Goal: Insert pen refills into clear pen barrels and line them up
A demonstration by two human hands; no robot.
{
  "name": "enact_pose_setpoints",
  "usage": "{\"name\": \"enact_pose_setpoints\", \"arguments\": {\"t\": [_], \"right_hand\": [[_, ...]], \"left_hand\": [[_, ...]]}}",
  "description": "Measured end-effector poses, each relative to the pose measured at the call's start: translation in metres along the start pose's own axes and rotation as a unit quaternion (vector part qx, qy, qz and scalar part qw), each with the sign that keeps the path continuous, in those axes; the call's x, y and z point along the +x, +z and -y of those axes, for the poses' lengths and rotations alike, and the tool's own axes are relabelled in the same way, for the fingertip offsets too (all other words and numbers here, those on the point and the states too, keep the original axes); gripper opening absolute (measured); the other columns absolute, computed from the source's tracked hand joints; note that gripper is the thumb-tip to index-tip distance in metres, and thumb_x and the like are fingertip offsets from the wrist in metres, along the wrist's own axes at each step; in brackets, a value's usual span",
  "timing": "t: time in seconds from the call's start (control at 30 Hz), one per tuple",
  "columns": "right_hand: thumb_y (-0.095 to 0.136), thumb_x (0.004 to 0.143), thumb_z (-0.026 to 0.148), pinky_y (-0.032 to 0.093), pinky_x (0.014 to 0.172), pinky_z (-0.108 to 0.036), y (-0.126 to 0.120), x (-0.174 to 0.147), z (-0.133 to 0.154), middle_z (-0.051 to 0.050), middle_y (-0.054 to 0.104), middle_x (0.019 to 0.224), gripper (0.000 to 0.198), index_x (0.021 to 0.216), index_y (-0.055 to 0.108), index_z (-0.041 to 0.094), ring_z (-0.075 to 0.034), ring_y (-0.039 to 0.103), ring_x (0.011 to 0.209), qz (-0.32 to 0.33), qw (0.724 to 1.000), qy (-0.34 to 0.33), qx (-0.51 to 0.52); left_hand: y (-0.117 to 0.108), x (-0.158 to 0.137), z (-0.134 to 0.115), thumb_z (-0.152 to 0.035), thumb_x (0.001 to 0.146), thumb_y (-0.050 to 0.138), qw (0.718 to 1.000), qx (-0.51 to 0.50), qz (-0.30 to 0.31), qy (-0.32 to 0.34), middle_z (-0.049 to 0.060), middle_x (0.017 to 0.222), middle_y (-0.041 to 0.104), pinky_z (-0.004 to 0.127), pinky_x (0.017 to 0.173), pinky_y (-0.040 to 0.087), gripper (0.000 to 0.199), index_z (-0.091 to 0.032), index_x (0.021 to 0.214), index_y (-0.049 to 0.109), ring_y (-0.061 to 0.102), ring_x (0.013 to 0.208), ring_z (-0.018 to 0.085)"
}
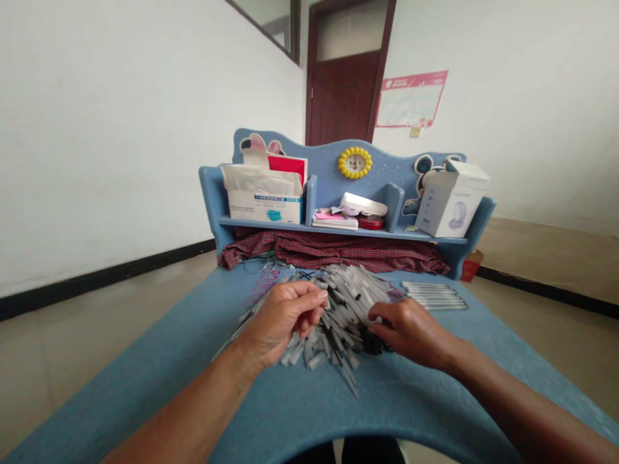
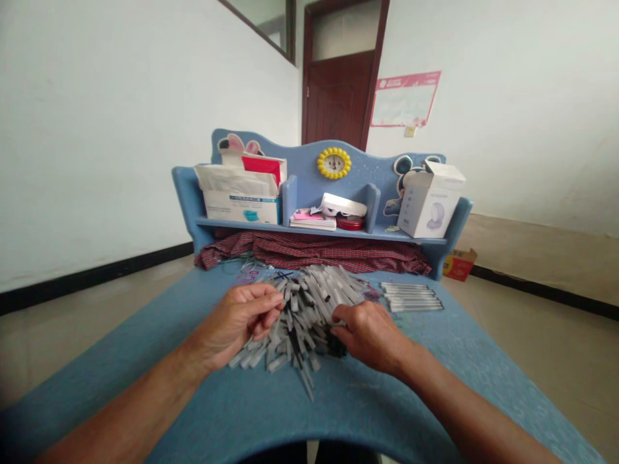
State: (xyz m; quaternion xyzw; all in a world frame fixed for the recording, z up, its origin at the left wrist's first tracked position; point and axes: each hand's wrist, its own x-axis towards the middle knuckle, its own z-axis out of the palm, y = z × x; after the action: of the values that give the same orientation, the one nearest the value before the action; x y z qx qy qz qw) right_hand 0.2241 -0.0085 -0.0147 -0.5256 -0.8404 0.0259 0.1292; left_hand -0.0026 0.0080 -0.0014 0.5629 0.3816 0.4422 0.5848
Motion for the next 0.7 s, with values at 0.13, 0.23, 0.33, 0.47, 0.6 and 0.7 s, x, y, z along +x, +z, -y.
{"name": "enact_pose_setpoints", "arguments": {"t": [0.13, 0.23, 0.33, 0.47, 0.6, 0.7], "right_hand": [[0.049, 0.086, 0.035, 0.038, 0.06, -0.025, 0.006, 0.006, 0.005, -0.006, 0.071, 0.073, 0.024, 0.099, 0.065, 0.022, -0.02, 0.067, 0.073, -0.01, 0.997, 0.024, -0.076], [0.047, 0.086, 0.037, 0.038, 0.058, -0.027, 0.013, 0.011, 0.013, -0.012, 0.071, 0.074, 0.027, 0.1, 0.063, 0.019, -0.025, 0.068, 0.072, -0.017, 0.986, 0.035, -0.16], [0.046, 0.085, 0.033, 0.039, 0.056, -0.027, 0.019, 0.015, 0.019, -0.014, 0.071, 0.072, 0.024, 0.093, 0.063, 0.018, -0.026, 0.069, 0.069, -0.017, 0.98, 0.05, -0.193], [0.044, 0.086, 0.032, 0.038, 0.055, -0.025, 0.02, 0.017, 0.017, -0.011, 0.072, 0.071, 0.023, 0.088, 0.064, 0.019, -0.023, 0.068, 0.069, -0.035, 0.981, 0.08, -0.171], [0.043, 0.087, 0.034, 0.037, 0.055, -0.025, 0.011, 0.013, 0.009, -0.006, 0.07, 0.065, 0.025, 0.088, 0.065, 0.021, -0.021, 0.067, 0.065, -0.117, 0.981, 0.109, -0.112], [0.044, 0.087, 0.036, 0.038, 0.055, -0.024, 0.001, 0.008, 0.009, -0.003, 0.067, 0.06, 0.027, 0.087, 0.065, 0.02, -0.018, 0.063, 0.057, -0.196, 0.976, 0.086, -0.047]], "left_hand": [[0.001, -0.001, -0.001, -0.033, 0.07, 0.066, 1.0, 0.0, -0.009, 0.002, -0.004, 0.045, 0.051, 0.013, 0.033, 0.028, 0.024, -0.013, 0.063, 0.056, 0.036, 0.034, 0.003], [0.002, -0.002, -0.001, -0.034, 0.069, 0.067, 1.0, 0.003, -0.012, 0.002, -0.004, 0.045, 0.051, 0.014, 0.033, 0.028, 0.025, -0.013, 0.062, 0.055, 0.036, 0.034, 0.003], [0.001, -0.001, 0.0, -0.035, 0.069, 0.067, 1.0, 0.003, -0.011, 0.001, -0.004, 0.045, 0.051, 0.015, 0.033, 0.028, 0.026, -0.013, 0.063, 0.055, 0.037, 0.033, 0.003], [0.001, -0.001, 0.0, -0.036, 0.069, 0.066, 1.0, 0.009, -0.006, 0.007, -0.004, 0.045, 0.051, 0.015, 0.033, 0.027, 0.025, -0.013, 0.063, 0.056, 0.036, 0.033, 0.004], [0.001, -0.003, 0.0, -0.035, 0.072, 0.063, 0.997, 0.053, -0.019, 0.046, -0.002, 0.048, 0.052, 0.017, 0.036, 0.03, 0.026, -0.013, 0.061, 0.055, 0.039, 0.037, 0.005], [0.004, -0.006, 0.002, -0.03, 0.076, 0.06, 0.969, 0.179, -0.077, 0.152, 0.002, 0.063, 0.062, 0.021, 0.047, 0.041, 0.017, -0.014, 0.078, 0.063, 0.052, 0.051, 0.01]]}}
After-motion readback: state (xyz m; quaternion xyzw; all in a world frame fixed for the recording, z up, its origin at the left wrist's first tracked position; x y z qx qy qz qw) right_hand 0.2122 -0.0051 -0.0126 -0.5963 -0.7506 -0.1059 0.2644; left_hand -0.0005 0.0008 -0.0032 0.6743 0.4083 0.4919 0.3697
